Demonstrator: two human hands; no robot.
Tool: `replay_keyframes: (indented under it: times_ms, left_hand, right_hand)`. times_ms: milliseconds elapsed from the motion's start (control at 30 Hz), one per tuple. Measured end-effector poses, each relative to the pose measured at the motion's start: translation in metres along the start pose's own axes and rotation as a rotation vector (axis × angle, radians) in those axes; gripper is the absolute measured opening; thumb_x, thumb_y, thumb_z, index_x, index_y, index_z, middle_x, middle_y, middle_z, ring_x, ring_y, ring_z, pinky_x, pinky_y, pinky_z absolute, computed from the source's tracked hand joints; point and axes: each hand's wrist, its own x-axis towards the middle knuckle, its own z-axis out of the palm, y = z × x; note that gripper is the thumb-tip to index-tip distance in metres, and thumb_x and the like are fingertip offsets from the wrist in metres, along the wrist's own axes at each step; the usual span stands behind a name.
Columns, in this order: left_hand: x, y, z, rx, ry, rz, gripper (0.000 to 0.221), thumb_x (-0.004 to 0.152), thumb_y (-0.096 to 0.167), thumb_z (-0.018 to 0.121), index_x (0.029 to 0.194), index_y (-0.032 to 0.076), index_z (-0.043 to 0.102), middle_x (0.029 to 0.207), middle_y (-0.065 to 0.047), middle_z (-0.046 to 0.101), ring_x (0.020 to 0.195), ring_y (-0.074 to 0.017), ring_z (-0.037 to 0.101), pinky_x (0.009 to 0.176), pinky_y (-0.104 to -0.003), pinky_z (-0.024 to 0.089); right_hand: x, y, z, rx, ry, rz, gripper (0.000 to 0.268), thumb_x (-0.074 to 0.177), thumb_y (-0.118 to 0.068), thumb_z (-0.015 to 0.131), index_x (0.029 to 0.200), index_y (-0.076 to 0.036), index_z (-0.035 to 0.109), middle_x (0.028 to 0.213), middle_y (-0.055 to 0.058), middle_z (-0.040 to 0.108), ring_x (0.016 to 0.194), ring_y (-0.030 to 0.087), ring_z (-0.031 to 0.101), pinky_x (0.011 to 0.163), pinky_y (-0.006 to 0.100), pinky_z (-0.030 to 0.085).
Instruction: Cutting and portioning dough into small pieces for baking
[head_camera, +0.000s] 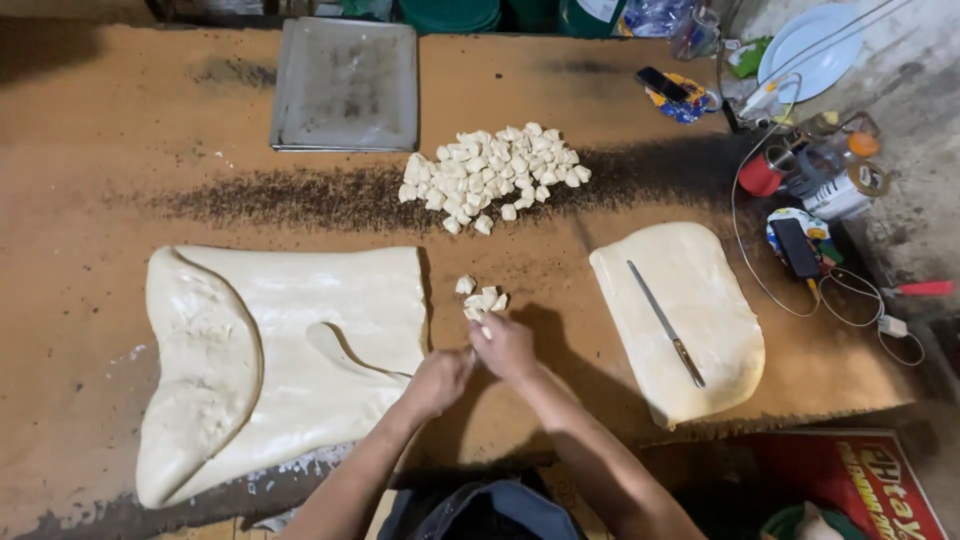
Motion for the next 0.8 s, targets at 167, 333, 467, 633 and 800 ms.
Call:
replay_keyframes:
  times_ms: [167, 333, 467, 633, 800]
  left_hand:
    - [-0.037, 0.083, -0.095, -0.377, 0.088, 0.157, 0.029, 0.090, 0.016, 0.070, 0.115, 0.003, 0.074, 0.108, -0.024, 0.076, 0.104, -0.0423, 0.071, 0.094, -0.050, 0.055]
    - [-0.030, 0.046, -0.081, -0.255, -0.053, 0.053, 0.110, 0.066, -0.018, 0.066, 0.161, 0.010, 0.019, 0.157, -0.030, 0.020, 0.131, -0.0561, 0.047, 0.116, -0.056, 0.043]
    - [-0.001, -0.004, -0.035, -0.297, 0.307, 0.118, 0.040, 0.080, -0.002, 0.065, 0.118, 0.002, 0.053, 0.111, -0.028, 0.051, 0.106, -0.0521, 0.055, 0.091, -0.056, 0.044]
    - [0.006, -0.007, 0.029, -0.143, 0.342, -0.111, 0.017, 0.084, 0.022, 0.069, 0.071, 0.012, 0.072, 0.064, -0.009, 0.070, 0.072, -0.0336, 0.073, 0.064, -0.046, 0.053]
    - [-0.048, 0.111, -0.055, -0.317, 0.260, 0.186, 0.021, 0.091, 0.007, 0.060, 0.102, 0.008, 0.077, 0.095, -0.021, 0.078, 0.089, -0.0451, 0.073, 0.082, -0.052, 0.058]
  right_hand:
    - [0.027, -0.045, -0.073, 0.210, -0.474, 0.593, 0.054, 0.084, -0.060, 0.065, 0.119, -0.019, 0.062, 0.129, 0.018, 0.065, 0.123, 0.040, 0.062, 0.100, 0.055, 0.053]
    - [0.007, -0.078, -0.063, 0.412, -0.409, -0.025, 0.039, 0.077, -0.030, 0.086, 0.104, -0.009, 0.066, 0.100, 0.019, 0.066, 0.099, 0.042, 0.068, 0.082, 0.051, 0.057]
    - [0.013, -0.067, -0.058, 0.580, -0.184, -0.039, 0.019, 0.083, -0.015, 0.081, 0.102, -0.018, 0.078, 0.086, 0.008, 0.077, 0.078, 0.026, 0.075, 0.063, 0.037, 0.060]
    - [0.010, -0.018, -0.022, 0.511, -0.029, -0.126, 0.019, 0.090, -0.034, 0.074, 0.086, -0.017, 0.067, 0.060, 0.008, 0.064, 0.052, 0.026, 0.064, 0.042, 0.033, 0.047]
    - [0.033, 0.027, -0.029, 0.508, -0.545, 0.747, 0.049, 0.091, -0.062, 0.040, 0.109, -0.028, 0.071, 0.127, 0.010, 0.070, 0.119, 0.032, 0.066, 0.100, 0.039, 0.050]
